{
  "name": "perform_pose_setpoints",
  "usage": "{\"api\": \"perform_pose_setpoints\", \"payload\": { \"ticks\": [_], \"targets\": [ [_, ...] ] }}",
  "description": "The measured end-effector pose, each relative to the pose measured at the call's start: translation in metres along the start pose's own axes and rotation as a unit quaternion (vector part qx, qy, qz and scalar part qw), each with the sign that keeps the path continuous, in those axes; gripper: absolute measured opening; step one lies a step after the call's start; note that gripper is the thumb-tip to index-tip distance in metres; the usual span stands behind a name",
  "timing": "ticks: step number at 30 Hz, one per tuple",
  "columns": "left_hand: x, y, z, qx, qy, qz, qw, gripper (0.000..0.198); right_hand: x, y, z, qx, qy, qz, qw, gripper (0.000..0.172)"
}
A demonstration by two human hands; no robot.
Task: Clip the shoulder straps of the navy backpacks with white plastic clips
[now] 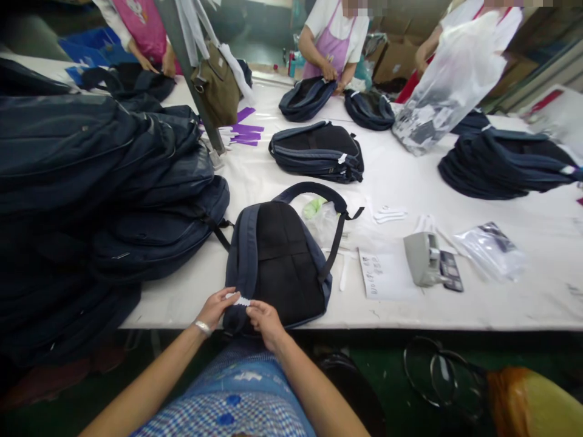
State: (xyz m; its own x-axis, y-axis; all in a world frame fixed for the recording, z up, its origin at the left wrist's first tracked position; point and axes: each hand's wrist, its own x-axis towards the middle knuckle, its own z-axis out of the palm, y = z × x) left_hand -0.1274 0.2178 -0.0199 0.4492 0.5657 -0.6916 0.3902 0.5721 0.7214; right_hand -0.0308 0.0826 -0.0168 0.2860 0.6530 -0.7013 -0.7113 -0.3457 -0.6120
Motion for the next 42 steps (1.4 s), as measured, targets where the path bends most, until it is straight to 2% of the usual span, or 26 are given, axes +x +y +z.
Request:
{"api": "perform_pose_setpoints", "payload": {
  "ticks": [3,6,8,11,14,17,21,24,27,29,31,33,34,36,39,40,42],
  "targets": [
    [0.001,0.001,-0.003,0.009,-0.017,-0.003,1.0,0.061,-0.003,-0.001,0.008,-0.035,0.041,-0.06,0.997,0.036],
    [-0.004,0.004,-0.003,0.074,-0.008,0.033,0.997,0.061,-0.005,-0.005,0.021,-0.073,0.063,-0.121,0.988,0.034],
    [-0.007,0.004,-0.002,0.105,-0.003,0.058,0.993,0.063,-0.004,-0.009,0.028,-0.082,0.09,-0.131,0.984,0.028],
    [-0.008,0.001,0.001,0.099,-0.003,0.061,0.993,0.064,0.004,-0.01,0.032,-0.048,0.142,-0.102,0.983,0.039],
    [-0.001,-0.002,0.0,0.042,-0.021,0.021,0.999,0.063,0.015,-0.01,0.027,0.024,0.099,-0.036,0.994,0.042],
    [0.007,-0.001,-0.007,0.004,-0.047,-0.009,0.999,0.063,0.018,-0.009,0.023,0.022,0.05,-0.024,0.998,0.042],
    [0.005,0.004,-0.021,0.025,-0.089,0.021,0.996,0.058,0.01,-0.003,0.026,-0.042,0.078,-0.075,0.993,0.039],
    [-0.002,0.006,-0.028,0.04,-0.077,0.053,0.995,0.057,0.008,0.004,0.031,-0.072,0.099,-0.105,0.987,0.037],
    [-0.007,0.003,-0.029,0.069,-0.06,0.074,0.993,0.056,0.011,0.008,0.034,-0.106,0.099,-0.099,0.984,0.027],
    [-0.007,0.0,-0.03,0.086,-0.06,0.064,0.992,0.055,0.012,0.006,0.031,-0.135,0.083,-0.078,0.984,0.022],
    [-0.005,-0.001,-0.032,0.1,-0.064,0.048,0.992,0.056,0.009,-0.003,0.022,-0.167,0.073,-0.081,0.98,0.02],
    [-0.002,-0.001,-0.038,0.11,-0.068,0.04,0.991,0.058,-0.002,-0.018,0.004,-0.193,0.115,-0.132,0.966,0.02],
    [-0.001,0.0,-0.041,0.114,-0.068,0.037,0.99,0.059,-0.009,-0.027,-0.009,-0.203,0.16,-0.171,0.951,0.021],
    [-0.001,0.003,-0.049,0.12,-0.069,0.027,0.99,0.061,-0.025,-0.045,-0.041,-0.225,0.278,-0.244,0.901,0.024],
    [-0.002,0.008,-0.058,0.142,-0.074,0.016,0.987,0.066,-0.041,-0.066,-0.097,-0.254,0.423,-0.269,0.827,0.03],
    [-0.001,0.009,-0.06,0.154,-0.071,0.014,0.985,0.067,-0.042,-0.071,-0.114,-0.259,0.448,-0.258,0.816,0.033],
    [0.001,0.01,-0.064,0.18,-0.064,0.011,0.982,0.067,-0.036,-0.08,-0.143,-0.257,0.464,-0.232,0.816,0.04]
  ]
}}
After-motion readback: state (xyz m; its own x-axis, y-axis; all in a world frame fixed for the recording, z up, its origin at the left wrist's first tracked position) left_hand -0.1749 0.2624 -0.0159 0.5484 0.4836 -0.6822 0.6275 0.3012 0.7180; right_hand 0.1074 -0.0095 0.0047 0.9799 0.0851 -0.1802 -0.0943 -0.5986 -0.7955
